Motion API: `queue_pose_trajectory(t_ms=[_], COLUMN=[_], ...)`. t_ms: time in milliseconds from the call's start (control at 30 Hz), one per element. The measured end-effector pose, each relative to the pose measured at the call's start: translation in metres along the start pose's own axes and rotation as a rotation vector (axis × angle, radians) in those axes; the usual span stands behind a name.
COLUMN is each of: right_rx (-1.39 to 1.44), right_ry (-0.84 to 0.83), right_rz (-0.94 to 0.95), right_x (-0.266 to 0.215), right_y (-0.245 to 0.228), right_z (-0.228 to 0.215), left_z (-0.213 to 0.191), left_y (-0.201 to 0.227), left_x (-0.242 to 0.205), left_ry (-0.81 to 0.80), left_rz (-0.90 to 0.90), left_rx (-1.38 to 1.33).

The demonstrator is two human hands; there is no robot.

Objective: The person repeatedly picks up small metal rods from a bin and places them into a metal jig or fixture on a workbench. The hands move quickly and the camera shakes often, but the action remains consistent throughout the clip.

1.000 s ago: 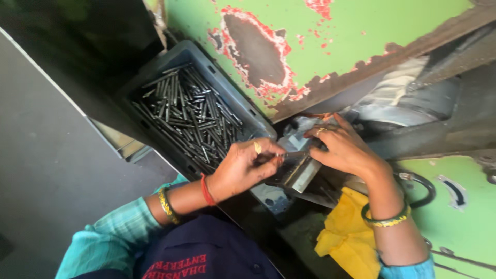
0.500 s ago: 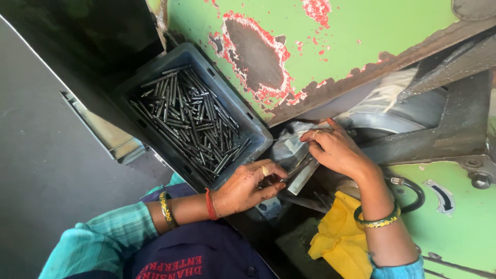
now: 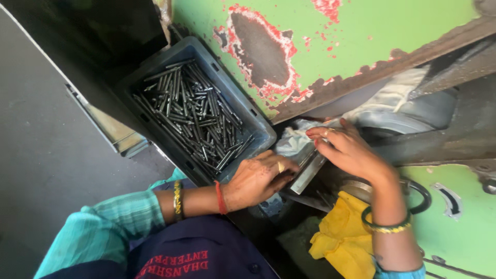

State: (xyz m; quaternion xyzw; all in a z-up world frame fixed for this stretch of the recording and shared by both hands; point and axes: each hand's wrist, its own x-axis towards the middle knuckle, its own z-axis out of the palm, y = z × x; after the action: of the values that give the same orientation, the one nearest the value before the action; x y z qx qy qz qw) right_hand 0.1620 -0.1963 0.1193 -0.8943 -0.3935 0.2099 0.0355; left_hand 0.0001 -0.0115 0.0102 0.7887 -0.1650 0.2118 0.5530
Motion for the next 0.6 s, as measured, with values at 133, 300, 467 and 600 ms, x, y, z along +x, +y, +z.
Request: queue_pose_trajectory(t_ms=[133,300,467,600], right_rx=[-0.049,-0.332,-0.355,-0.350], right_ry=[-0.120,-0.169,-0.153,-0.139], right_rz=[-0.042,-0.071,-0.024,0.016], right_x=[-0.012,-0.003,0.000,0.000], right_y=[-0.022,-0.042,-0.032,-0.021], right_z=[-0.003,0.022,0.023,0.025], left_z=[-0.004,-0.028,-0.038,-0.015], left_y=[-0.004,-0.049,-0.119,-0.168], left_x=[0.014,0.037,0.036,0.013], left_ry=[-0.091,-0.007,-0.510,-0.900], left_rz=[-0.055,0.097,-0.067,-0.286], left_rx=[0.047,0.307,0.628,0.649])
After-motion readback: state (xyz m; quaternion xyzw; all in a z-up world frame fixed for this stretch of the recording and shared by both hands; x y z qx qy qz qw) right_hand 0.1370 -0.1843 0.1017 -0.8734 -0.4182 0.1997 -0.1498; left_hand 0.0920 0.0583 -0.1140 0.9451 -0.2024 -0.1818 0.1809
